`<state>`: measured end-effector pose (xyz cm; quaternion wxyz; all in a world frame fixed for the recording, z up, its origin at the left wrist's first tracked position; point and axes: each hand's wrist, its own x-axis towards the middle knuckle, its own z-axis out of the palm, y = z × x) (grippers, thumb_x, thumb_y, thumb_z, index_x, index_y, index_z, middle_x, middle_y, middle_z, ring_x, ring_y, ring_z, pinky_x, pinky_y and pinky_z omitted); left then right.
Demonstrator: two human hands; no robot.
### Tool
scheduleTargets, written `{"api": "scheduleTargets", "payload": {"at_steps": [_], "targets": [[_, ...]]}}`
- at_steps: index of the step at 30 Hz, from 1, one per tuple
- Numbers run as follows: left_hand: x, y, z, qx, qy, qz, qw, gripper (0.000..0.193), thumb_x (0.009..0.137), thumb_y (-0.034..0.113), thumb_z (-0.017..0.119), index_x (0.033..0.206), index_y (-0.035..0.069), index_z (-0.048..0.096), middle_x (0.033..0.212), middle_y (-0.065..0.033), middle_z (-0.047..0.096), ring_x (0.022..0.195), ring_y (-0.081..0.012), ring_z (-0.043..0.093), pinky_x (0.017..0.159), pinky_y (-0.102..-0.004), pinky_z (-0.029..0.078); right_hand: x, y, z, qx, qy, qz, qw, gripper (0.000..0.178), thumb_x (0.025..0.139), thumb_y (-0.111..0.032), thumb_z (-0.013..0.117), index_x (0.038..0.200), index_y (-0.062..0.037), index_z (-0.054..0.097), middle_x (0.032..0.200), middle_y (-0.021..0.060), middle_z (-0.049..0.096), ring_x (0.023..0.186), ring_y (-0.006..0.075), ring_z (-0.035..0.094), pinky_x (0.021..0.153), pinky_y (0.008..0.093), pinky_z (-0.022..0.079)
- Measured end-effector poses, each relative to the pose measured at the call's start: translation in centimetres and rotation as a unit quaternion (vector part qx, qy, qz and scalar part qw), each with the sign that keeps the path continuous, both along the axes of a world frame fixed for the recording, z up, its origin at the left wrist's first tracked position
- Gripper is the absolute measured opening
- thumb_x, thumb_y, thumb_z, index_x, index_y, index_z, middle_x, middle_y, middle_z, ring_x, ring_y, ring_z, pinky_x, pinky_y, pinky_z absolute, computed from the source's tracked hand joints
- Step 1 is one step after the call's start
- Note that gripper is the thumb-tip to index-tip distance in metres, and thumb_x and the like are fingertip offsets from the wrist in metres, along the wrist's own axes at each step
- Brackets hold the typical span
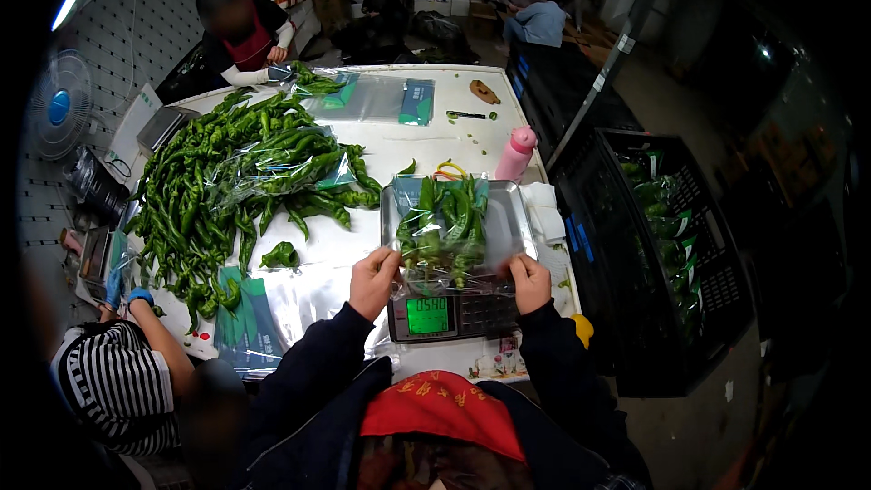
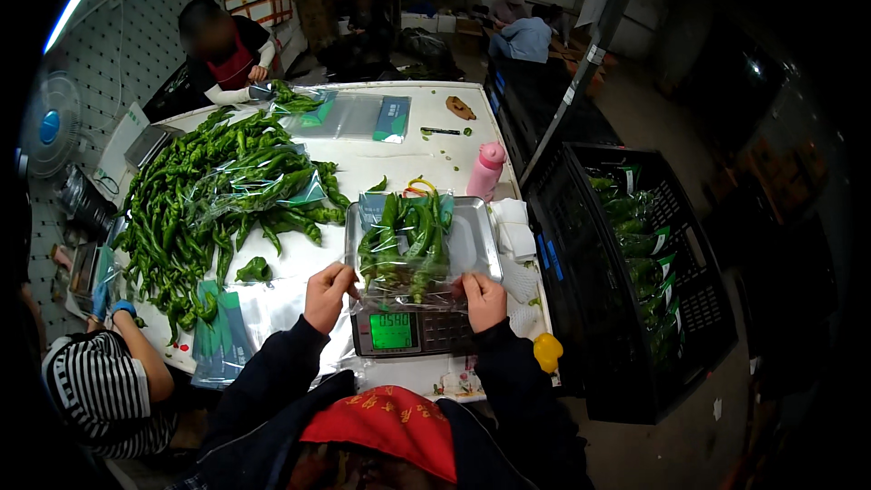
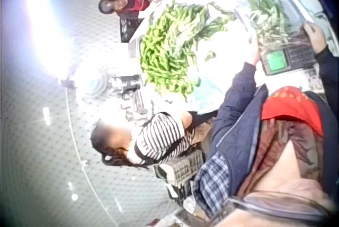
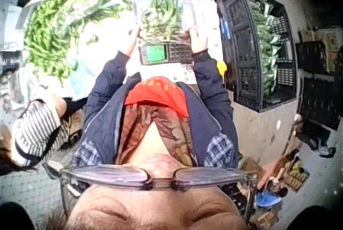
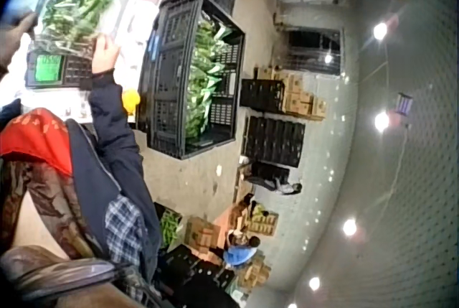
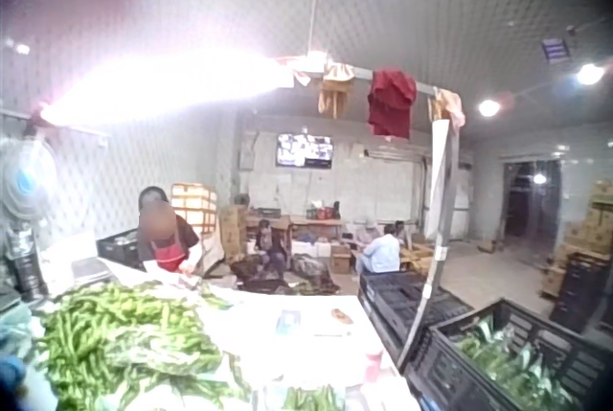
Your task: The person places green peppers into clear plastic bags, weighs each bag on a digital scale, and then places the sealed bags into a black crate. The process is repeated multiple times with a coworker sorting peppers nearby.
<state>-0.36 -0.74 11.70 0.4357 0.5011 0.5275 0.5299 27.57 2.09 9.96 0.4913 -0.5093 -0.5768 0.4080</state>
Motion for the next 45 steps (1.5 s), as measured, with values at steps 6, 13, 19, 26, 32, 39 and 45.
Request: {"api": "scheduleTargets", "payload": {"at_steps": [6,13,19,26,32,39,45], "targets": [[-1.2,8.0,-6.7,0.005,0.178,0.095,0.979,0.033,0.09,0.023,0.061,0.067,-0.001,0.058,0.052,-0.0055,0.052,0.045,-0.0129,0.046,0.047,-0.033,0.039,-0.1,8.6,-6.4,-0.047,-0.141,-0.042,0.988,0.036,0.087,-0.031,0.063,0.074,0.003,0.063,0.069,0.015,0.061,0.067,0.0264,0.061,0.063,0.0402,0.046],[-1.8,10.0,-9.8,-0.036,0.235,0.126,0.963,0.032,0.086,0.028,0.067,0.093,-0.003,0.061,0.066,-0.0098,0.058,0.055,-0.0171,0.055,0.053,-0.0344,0.044,-1.0,10.5,-7.7,-0.162,-0.128,0.019,0.978,0.031,0.084,-0.027,0.069,0.075,0.0021,0.063,0.071,0.0078,0.061,0.075,0.0147,0.062,0.061,0.032,0.049],[-1.7,11.0,-6.2,-0.227,-0.192,-0.014,0.955,0.04,0.089,0.031,0.066,0.104,-0.005,0.06,0.085,-0.0084,0.066,0.066,-0.0152,0.063,0.058,-0.0296,0.051,-2.1,10.9,-7.8,-0.26,0.204,0.037,0.943,0.033,0.09,-0.026,0.066,0.108,0.0007,0.058,0.093,0.0074,0.066,0.079,0.0159,0.065,0.066,0.0314,0.054],[-1.2,8.3,-7.6,-0.209,-0.407,-0.135,0.879,0.023,0.094,0.018,0.057,0.11,0.001,0.058,0.097,-0.0054,0.066,0.085,-0.0126,0.064,0.082,-0.0255,0.053,-0.7,9.2,-8.6,-0.313,0.36,0.123,0.871,0.025,0.098,-0.028,0.055,0.109,-0.0071,0.06,0.101,0.0026,0.066,0.084,0.0158,0.066,0.072,0.031,0.054],[1.0,5.8,-4.1,-0.136,-0.427,-0.191,0.873,0.046,0.099,0.02,0.05,0.139,0.0,0.041,0.132,-0.0101,0.054,0.116,-0.0168,0.056,0.099,-0.0318,0.047,0.1,2.5,-2.2,-0.252,0.465,0.126,0.839,0.027,0.094,-0.015,0.052,0.116,-0.0002,0.055,0.099,0.0112,0.065,0.082,0.0211,0.067,0.069,0.0352,0.058],[2.8,5.1,-3.9,-0.199,-0.45,-0.227,0.84,0.046,0.102,0.04,0.04,0.13,0.006,0.052,0.12,-0.0118,0.063,0.106,-0.0236,0.063,0.09,-0.0412,0.054,2.0,-0.7,1.2,-0.208,0.517,0.095,0.825,0.03,0.09,-0.013,0.056,0.118,-0.0025,0.057,0.101,0.0099,0.064,0.091,0.0198,0.064,0.083,0.0366,0.054],[6.9,4.2,-3.8,-0.21,-0.402,-0.239,0.858,0.037,0.097,0.038,0.053,0.111,0.004,0.06,0.092,-0.0088,0.067,0.083,-0.0194,0.064,0.072,-0.0318,0.052,9.3,-4.7,10.0,-0.083,0.529,0.026,0.844,0.027,0.092,-0.015,0.053,0.112,0.0009,0.059,0.1,0.0105,0.066,0.089,0.0207,0.065,0.081,0.0356,0.056]]}}
